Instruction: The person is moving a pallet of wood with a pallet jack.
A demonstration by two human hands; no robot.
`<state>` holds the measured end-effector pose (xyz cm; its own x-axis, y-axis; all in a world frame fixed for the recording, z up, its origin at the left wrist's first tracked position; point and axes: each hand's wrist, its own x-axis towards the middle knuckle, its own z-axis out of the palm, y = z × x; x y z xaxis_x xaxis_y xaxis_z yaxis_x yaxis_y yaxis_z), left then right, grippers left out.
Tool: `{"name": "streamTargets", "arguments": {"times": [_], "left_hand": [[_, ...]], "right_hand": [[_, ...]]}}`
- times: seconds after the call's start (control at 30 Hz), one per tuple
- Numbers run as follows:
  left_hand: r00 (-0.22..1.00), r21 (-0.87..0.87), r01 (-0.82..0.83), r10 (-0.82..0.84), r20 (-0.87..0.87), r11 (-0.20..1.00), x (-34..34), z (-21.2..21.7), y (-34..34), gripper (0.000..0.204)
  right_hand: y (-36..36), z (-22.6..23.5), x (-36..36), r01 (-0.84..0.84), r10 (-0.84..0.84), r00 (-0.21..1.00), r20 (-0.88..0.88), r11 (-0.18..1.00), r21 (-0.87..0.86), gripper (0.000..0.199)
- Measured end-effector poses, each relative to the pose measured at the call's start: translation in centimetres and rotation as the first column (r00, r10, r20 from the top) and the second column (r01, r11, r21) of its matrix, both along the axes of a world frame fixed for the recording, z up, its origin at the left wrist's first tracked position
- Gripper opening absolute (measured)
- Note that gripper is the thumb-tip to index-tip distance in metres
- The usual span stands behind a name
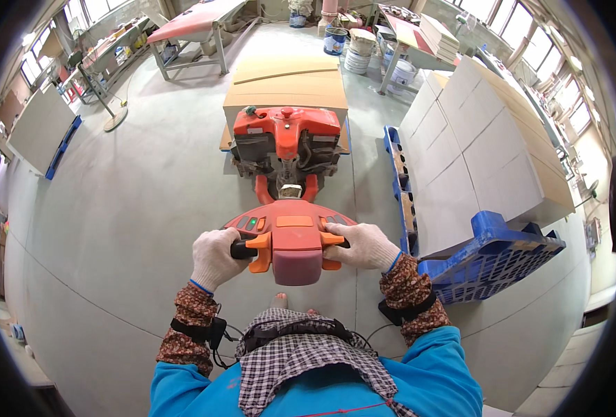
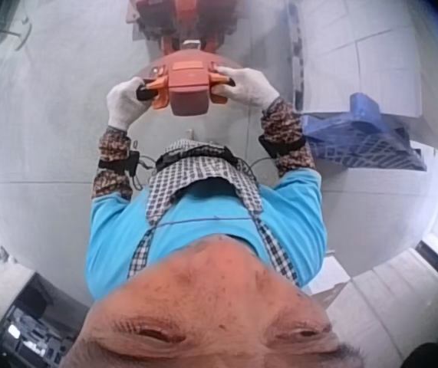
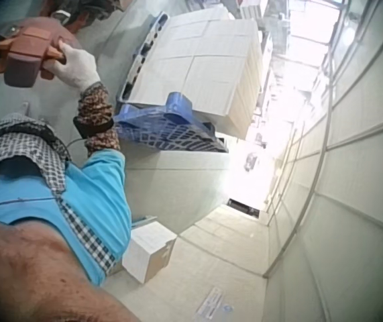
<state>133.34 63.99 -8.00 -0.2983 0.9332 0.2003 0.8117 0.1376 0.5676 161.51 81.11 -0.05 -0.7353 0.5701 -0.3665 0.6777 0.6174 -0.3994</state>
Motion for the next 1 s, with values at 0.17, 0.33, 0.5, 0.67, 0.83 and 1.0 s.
{"name": "streamTargets", "arguments": {"times": [0.17, 0.33, 0.5, 0.67, 0.83, 1.0], "left_hand": [[1.000, 0.033, -0.019, 0.019, 0.008, 0.999, 0.5, -0.3, 0.1, 0.037], [0.998, 0.112, -0.059, 0.060, -0.006, 0.992, 1.9, -0.4, 0.6, 0.036], [0.977, 0.182, -0.200, 0.210, -0.041, 0.963, 2.7, -2.4, -0.3, 0.039], [0.895, 0.147, -0.441, 0.445, 0.009, 0.885, 6.3, -7.5, -2.6, 0.082], [0.736, -0.596, -0.222, 0.534, 0.416, 0.772, 11.9, -10.2, -5.2, 0.061], [0.604, -0.771, -0.212, 0.700, 0.380, 0.601, 20.2, -18.8, -10.2, 0.052]], "right_hand": [[-0.1, 0.2, 0.5, 0.010, -0.010, 1.000, -0.007, 1.000, -0.006, 0.074], [0.1, 0.6, 1.7, 0.020, -0.020, 0.998, -0.064, 1.000, 0.007, 0.071], [2.0, 0.7, 1.5, -0.047, 0.030, 0.998, -0.061, 0.947, -0.316, 0.056], [3.3, 1.3, 0.1, 0.076, -0.011, 0.992, 0.129, 0.857, -0.510, 0.030], [8.0, -0.3, 2.8, 0.165, -0.212, 0.974, -0.075, 0.900, -0.403, 0.015], [13.8, -4.7, 10.8, 0.187, -0.214, 0.972, -0.097, 0.954, -0.235, 0.021]]}}
